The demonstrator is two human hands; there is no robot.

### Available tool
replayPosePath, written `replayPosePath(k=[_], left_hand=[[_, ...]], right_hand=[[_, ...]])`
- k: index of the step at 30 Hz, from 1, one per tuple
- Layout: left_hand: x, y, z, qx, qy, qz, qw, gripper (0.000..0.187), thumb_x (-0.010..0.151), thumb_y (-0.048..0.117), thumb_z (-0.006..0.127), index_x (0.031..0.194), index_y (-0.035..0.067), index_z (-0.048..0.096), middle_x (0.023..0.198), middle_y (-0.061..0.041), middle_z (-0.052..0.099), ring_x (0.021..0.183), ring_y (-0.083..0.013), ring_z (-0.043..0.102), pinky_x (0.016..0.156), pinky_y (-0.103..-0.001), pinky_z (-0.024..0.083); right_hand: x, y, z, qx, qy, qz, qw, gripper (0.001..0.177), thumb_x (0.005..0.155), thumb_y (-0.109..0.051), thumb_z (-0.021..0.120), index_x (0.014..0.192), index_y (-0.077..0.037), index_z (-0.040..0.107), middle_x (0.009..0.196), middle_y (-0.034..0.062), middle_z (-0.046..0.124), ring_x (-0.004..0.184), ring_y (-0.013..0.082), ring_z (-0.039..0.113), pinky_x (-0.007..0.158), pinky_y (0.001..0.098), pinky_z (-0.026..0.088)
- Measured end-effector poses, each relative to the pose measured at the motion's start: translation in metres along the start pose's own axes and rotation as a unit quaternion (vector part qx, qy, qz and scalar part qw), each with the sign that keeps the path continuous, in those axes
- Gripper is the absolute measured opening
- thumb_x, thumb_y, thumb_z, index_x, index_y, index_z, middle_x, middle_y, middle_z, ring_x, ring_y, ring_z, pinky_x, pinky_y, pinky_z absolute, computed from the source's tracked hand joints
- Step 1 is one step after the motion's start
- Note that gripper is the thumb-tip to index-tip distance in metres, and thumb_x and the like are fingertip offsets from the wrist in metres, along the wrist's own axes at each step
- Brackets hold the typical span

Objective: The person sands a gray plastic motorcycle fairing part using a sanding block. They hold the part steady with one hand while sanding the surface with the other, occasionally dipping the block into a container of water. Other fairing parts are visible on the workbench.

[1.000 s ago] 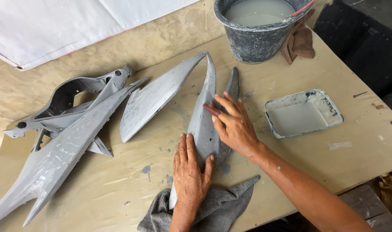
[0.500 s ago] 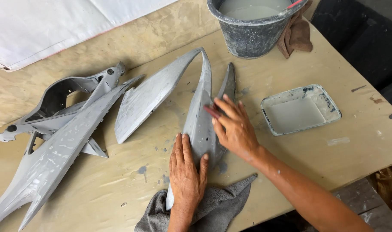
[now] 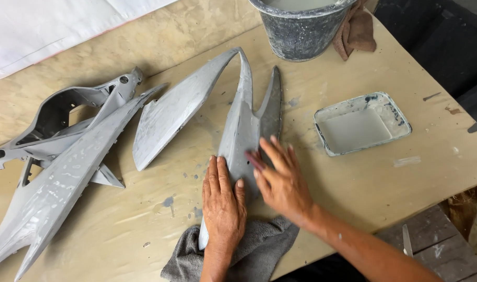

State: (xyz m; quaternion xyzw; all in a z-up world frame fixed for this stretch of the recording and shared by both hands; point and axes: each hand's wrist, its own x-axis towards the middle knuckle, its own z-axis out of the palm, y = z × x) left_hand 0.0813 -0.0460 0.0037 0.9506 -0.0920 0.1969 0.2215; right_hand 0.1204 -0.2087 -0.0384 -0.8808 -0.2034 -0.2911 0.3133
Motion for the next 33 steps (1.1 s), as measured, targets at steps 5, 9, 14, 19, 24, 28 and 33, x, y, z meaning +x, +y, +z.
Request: replayPosePath(k=[5, 9, 14, 19, 24, 28, 33], left_hand=[[0.001, 0.003, -0.004, -0.011, 0.002, -0.002, 1.0, 0.062, 0.106, 0.03, 0.047, 0.154, -0.005, 0.032, 0.159, -0.031, 0.037, 0.14, -0.0466, 0.046, 0.117, -0.054, 0.036], [0.001, -0.002, 0.0, -0.015, 0.005, 0.003, 1.0, 0.061, 0.108, 0.032, 0.043, 0.155, -0.005, 0.032, 0.159, -0.033, 0.036, 0.142, -0.0473, 0.044, 0.12, -0.055, 0.032], [0.002, -0.001, -0.002, -0.015, 0.001, -0.002, 1.0, 0.061, 0.107, 0.031, 0.044, 0.156, -0.005, 0.031, 0.16, -0.031, 0.036, 0.144, -0.0461, 0.043, 0.121, -0.054, 0.032], [0.003, 0.001, -0.008, -0.03, 0.02, 0.008, 0.999, 0.059, 0.105, 0.023, 0.051, 0.154, -0.005, 0.033, 0.158, -0.03, 0.04, 0.138, -0.0438, 0.049, 0.116, -0.053, 0.038], [0.002, 0.001, -0.007, -0.039, 0.019, 0.008, 0.999, 0.06, 0.106, 0.024, 0.049, 0.155, -0.005, 0.032, 0.159, -0.032, 0.038, 0.139, -0.0495, 0.047, 0.118, -0.058, 0.033], [0.001, -0.003, -0.003, -0.028, 0.001, -0.003, 1.0, 0.06, 0.108, 0.029, 0.044, 0.157, -0.003, 0.03, 0.161, -0.03, 0.036, 0.141, -0.0478, 0.046, 0.12, -0.058, 0.033], [0.002, -0.001, -0.007, -0.033, -0.054, -0.048, 0.997, 0.06, 0.11, 0.033, 0.04, 0.162, 0.005, 0.028, 0.162, -0.023, 0.032, 0.145, -0.0421, 0.038, 0.121, -0.056, 0.027]], right_hand=[[0.027, -0.002, -0.01, 0.001, 0.016, 0.016, 1.0, 0.024, 0.092, -0.013, 0.064, 0.107, 0.003, 0.074, 0.149, 0.0255, 0.048, 0.142, 0.0444, 0.042, 0.117, 0.0678, 0.029], [-0.017, -0.029, -0.008, 0.013, -0.023, 0.019, 0.999, 0.019, 0.095, -0.014, 0.061, 0.094, 0.001, 0.073, 0.155, 0.0273, 0.038, 0.144, 0.0497, 0.035, 0.119, 0.0707, 0.021], [-0.012, -0.023, -0.002, 0.001, -0.006, 0.031, 1.0, 0.021, 0.092, -0.016, 0.065, 0.102, 0.001, 0.074, 0.154, 0.0269, 0.039, 0.144, 0.0493, 0.034, 0.118, 0.074, 0.024], [0.011, -0.029, -0.011, -0.002, 0.035, 0.039, 0.999, 0.026, 0.09, -0.009, 0.068, 0.112, 0.005, 0.073, 0.153, 0.0238, 0.044, 0.144, 0.044, 0.041, 0.114, 0.0643, 0.034], [-0.031, -0.056, -0.015, 0.011, -0.028, 0.059, 0.998, 0.036, 0.091, -0.013, 0.064, 0.124, -0.001, 0.069, 0.155, 0.0232, 0.041, 0.147, 0.0439, 0.034, 0.12, 0.0675, 0.025], [-0.018, -0.032, -0.003, 0.01, -0.01, 0.046, 0.999, 0.023, 0.093, -0.016, 0.063, 0.103, 0.001, 0.074, 0.153, 0.0279, 0.041, 0.145, 0.049, 0.033, 0.119, 0.0735, 0.02], [0.005, -0.032, -0.014, -0.031, -0.017, 0.078, 0.996, 0.025, 0.1, -0.021, 0.059, 0.108, -0.006, 0.076, 0.157, 0.0144, 0.045, 0.142, 0.0448, 0.042, 0.108, 0.0728, 0.033]])
